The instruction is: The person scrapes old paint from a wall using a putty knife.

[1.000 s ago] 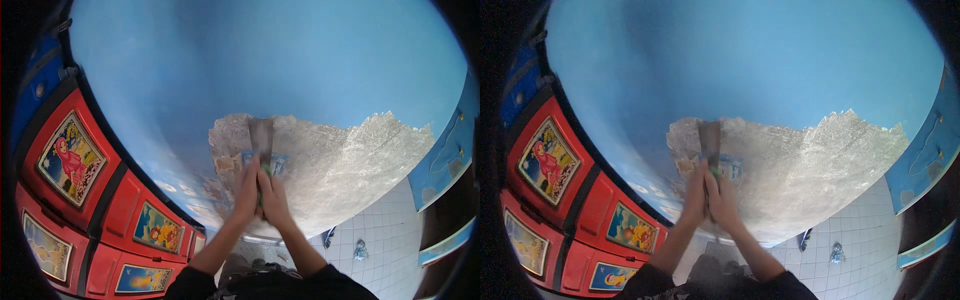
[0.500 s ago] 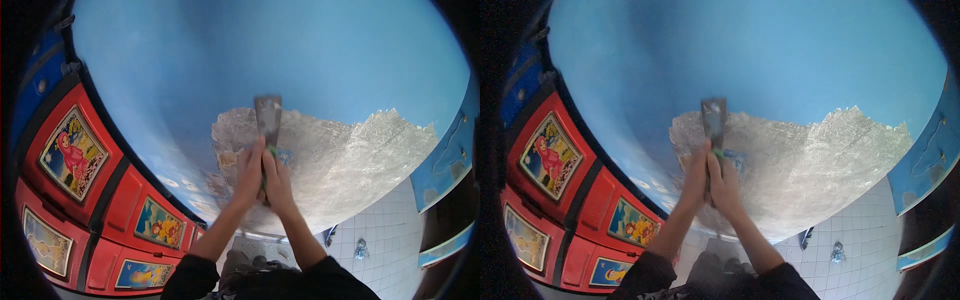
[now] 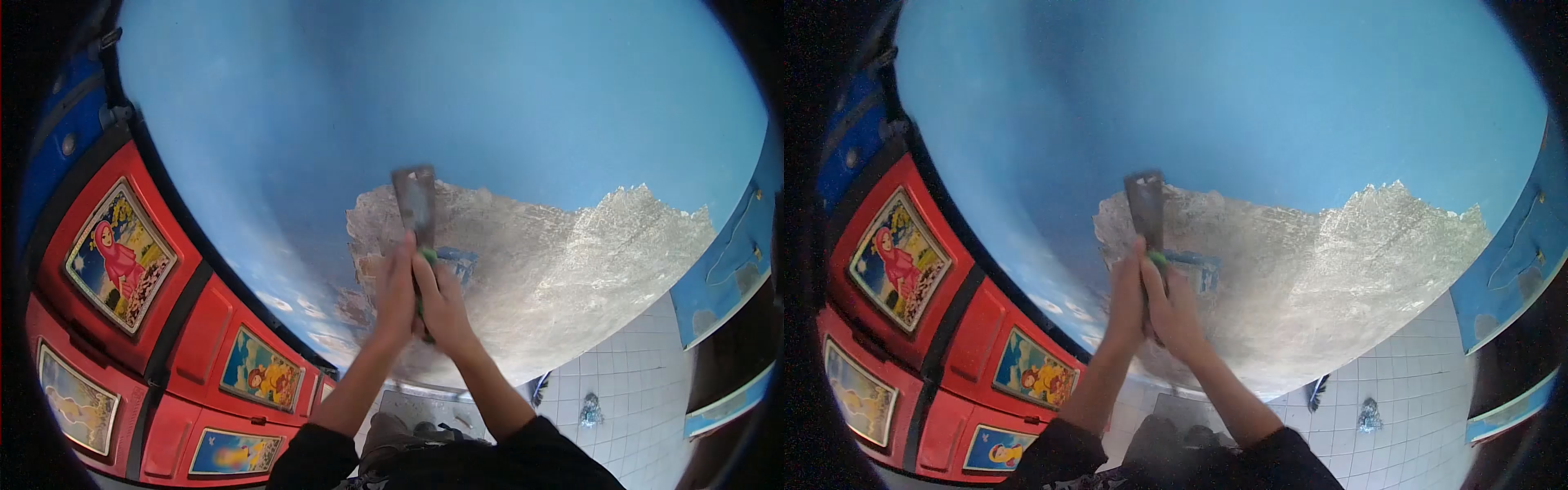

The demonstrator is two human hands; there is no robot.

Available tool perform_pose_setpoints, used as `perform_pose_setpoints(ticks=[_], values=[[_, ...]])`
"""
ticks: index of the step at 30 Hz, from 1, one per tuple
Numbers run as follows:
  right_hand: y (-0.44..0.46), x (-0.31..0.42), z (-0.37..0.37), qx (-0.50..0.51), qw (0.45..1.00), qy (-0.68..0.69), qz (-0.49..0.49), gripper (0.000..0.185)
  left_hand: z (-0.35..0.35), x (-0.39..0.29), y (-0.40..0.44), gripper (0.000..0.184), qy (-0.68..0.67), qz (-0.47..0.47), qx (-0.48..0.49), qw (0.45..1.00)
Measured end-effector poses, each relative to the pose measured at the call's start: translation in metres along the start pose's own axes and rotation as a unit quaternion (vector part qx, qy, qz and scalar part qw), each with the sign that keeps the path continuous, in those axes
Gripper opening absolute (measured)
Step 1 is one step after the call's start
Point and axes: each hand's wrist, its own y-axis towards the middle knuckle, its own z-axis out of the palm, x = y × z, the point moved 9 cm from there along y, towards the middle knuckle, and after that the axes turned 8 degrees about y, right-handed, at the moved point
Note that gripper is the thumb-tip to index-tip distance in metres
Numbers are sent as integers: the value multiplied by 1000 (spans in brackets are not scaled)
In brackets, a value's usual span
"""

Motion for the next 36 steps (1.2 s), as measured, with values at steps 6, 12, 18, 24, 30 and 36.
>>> perform_pose_setpoints(ticks=[6, 12, 18, 24, 30, 36], values=[[-3, 3, 12, 21, 997, -60, -37, 37, -10, -6, -11, 35, -49, -32, -22, 998], [-45, -18, -8, -33, 996, -74, -28, 35, -15, 42, -42, 41, -25, -58, -54, 997], [34, 46, 53, 58, 997, -37, -40, 37, -21, -63, 22, 36, -29, 45, -1, 999], [-16, -16, 25, 47, 989, -126, -55, 38, -53, 39, -16, 36, -31, -31, -100, 994], [-13, -3, 12, 7, 995, -104, 4, 36, -28, 27, -7, 39, -11, -20, -44, 999], [2, 25, 41, 41, 992, -104, -60, 34, -28, -13, 4, 39, -84, -21, -13, 996]])
